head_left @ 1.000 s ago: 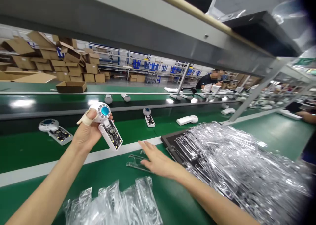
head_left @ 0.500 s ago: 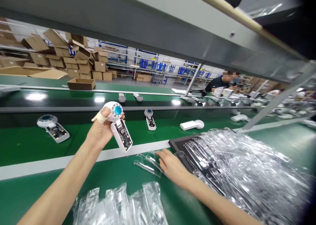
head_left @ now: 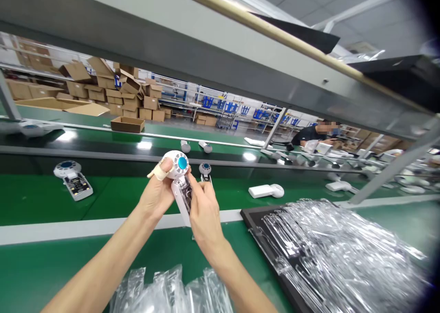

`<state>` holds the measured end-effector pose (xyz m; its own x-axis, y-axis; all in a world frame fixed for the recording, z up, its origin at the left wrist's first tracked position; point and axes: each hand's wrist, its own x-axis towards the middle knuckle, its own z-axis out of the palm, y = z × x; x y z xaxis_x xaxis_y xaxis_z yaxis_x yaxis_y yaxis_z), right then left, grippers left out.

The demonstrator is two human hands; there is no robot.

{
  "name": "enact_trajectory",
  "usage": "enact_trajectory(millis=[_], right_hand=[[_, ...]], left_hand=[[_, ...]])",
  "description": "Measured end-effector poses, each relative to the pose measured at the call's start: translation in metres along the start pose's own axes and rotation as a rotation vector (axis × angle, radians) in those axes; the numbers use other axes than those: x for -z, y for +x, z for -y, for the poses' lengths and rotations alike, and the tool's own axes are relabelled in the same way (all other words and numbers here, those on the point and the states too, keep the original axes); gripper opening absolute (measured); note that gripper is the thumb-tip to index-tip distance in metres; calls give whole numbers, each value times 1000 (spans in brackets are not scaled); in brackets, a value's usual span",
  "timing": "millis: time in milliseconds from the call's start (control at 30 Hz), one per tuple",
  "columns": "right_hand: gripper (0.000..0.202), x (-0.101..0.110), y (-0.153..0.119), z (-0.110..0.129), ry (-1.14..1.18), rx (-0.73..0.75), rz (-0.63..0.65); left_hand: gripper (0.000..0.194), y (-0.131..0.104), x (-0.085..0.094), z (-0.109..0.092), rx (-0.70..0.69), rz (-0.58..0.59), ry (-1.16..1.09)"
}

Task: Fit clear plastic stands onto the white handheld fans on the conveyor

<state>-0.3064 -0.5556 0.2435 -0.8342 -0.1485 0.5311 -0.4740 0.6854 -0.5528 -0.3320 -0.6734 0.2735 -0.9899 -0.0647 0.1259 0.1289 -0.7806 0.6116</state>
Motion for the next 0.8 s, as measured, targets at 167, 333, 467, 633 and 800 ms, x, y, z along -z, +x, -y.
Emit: enact_trajectory(millis=[167, 333, 467, 633, 800], right_hand=[[57, -9, -15, -4, 76, -18, 82], [60, -6, -20, -19, 124, -62, 188], [58, 1, -17, -25, 86, 8, 152], [48, 6, -10, -19, 29, 14, 106], [40, -11, 8, -21, 244, -366, -185]], left_hand=[[35, -2, -1, -8, -10, -8, 26], [44, -5, 1, -2, -40, 22, 93], [55, -7, 12, 11, 125, 18, 398], [52, -6, 23, 22, 190, -104, 546], [47, -13, 16, 23, 2, -129, 628]])
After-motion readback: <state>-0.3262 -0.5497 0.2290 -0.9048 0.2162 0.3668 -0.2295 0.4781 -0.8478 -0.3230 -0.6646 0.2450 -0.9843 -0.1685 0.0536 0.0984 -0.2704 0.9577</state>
